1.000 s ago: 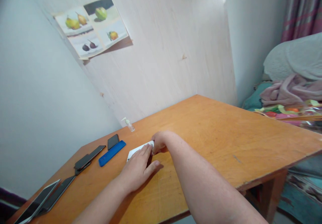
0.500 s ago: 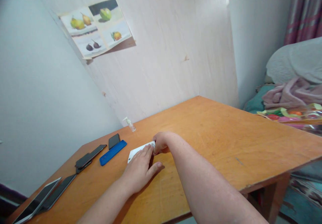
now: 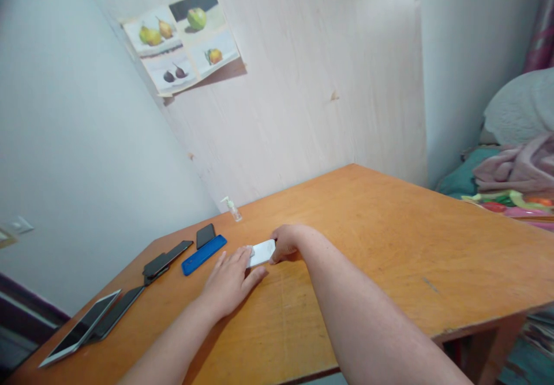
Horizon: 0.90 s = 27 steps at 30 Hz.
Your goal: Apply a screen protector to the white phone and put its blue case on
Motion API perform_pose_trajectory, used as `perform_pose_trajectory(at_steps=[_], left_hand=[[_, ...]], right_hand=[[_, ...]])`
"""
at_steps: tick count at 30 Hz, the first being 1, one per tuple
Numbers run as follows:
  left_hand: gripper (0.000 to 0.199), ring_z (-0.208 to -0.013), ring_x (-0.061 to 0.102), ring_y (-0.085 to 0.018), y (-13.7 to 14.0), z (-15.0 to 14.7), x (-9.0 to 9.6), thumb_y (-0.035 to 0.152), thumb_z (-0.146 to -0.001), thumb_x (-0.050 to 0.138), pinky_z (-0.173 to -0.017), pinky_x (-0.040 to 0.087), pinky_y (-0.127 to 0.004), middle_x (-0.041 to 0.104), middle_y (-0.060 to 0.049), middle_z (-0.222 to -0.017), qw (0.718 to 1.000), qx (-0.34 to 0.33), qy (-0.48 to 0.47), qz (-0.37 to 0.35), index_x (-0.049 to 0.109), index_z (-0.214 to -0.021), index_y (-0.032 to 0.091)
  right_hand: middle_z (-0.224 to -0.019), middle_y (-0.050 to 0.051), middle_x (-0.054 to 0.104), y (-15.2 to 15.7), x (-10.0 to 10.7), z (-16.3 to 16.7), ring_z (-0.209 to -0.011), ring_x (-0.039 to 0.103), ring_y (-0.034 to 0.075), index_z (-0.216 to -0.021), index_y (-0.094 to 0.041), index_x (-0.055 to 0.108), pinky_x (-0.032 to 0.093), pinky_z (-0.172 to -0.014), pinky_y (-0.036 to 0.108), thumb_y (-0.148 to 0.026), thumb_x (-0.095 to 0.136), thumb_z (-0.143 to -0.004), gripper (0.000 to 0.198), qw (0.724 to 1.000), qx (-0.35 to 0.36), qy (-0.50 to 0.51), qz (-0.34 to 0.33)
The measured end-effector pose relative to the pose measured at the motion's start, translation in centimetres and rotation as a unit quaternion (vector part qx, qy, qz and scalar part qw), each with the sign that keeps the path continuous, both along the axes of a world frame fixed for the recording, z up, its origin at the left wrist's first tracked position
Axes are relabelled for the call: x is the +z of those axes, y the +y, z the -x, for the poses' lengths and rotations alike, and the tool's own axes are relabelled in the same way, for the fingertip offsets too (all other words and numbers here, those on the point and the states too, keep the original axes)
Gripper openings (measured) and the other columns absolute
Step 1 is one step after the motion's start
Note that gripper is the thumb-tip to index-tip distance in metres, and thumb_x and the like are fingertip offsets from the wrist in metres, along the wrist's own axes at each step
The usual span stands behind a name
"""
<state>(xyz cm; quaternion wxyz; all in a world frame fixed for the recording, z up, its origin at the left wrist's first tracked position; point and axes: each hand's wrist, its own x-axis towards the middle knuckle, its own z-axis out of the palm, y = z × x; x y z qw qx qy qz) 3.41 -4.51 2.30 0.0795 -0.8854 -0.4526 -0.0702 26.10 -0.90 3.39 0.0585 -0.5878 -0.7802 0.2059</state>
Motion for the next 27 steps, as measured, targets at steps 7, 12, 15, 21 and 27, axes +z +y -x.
perform_pose_trajectory(at_steps=[7,12,15,21,27], left_hand=[[0.087,-0.138,0.041,-0.037,1.3,-0.5,-0.5,0.076,-0.091,0.028,-0.117,0.026,-0.053,0.047,-0.024,-0.146,1.000,0.010,0.019,0.006,0.046,-0.139,0.006],[0.090,-0.143,0.034,-0.037,-1.1,0.0,0.0,0.077,-0.089,0.031,-0.118,0.025,-0.053,0.038,-0.023,-0.154,0.998,-0.034,0.041,0.023,0.038,-0.147,0.009],[0.091,-0.147,0.027,-0.036,-2.5,1.5,0.5,0.077,-0.089,0.032,-0.120,0.023,-0.053,0.033,-0.021,-0.157,0.997,-0.038,0.054,0.043,0.034,-0.150,0.010],[0.088,-0.145,0.032,-0.035,0.0,1.9,0.6,0.076,-0.090,0.031,-0.118,0.026,-0.052,0.036,-0.023,-0.155,0.998,-0.009,0.033,0.059,0.037,-0.147,0.009],[0.088,-0.145,0.032,-0.035,0.3,2.5,-0.3,0.076,-0.090,0.033,-0.118,0.028,-0.052,0.035,-0.023,-0.155,0.999,-0.002,0.009,0.049,0.036,-0.148,0.009]], right_hand=[[-0.103,0.004,0.073,-0.2,0.5,0.0,-0.092,0.067,0.025,-0.101,-0.027,0.073,0.046,-0.069,0.029,-0.057,0.077,-0.058,0.053,1.000,0.002,0.001,0.013],[-0.104,0.004,0.073,-0.3,0.6,0.0,-0.093,0.066,0.025,-0.101,-0.026,0.073,0.046,-0.068,0.028,-0.057,0.077,-0.058,0.052,1.000,0.005,0.004,0.014],[-0.104,0.004,0.073,-0.2,0.4,0.0,-0.091,0.067,0.025,-0.101,-0.026,0.073,0.045,-0.067,0.029,-0.058,0.077,-0.057,0.054,1.000,-0.002,0.005,0.011],[-0.106,0.003,0.073,-0.1,0.1,-0.2,-0.094,0.066,0.025,-0.104,-0.028,0.072,0.046,-0.072,0.028,-0.058,0.079,-0.056,0.057,1.000,-0.005,0.012,0.006],[-0.104,0.003,0.073,0.0,-0.1,-0.3,-0.097,0.066,0.026,-0.103,-0.027,0.072,0.046,-0.076,0.030,-0.058,0.078,-0.057,0.056,1.000,0.005,0.013,-0.002]])
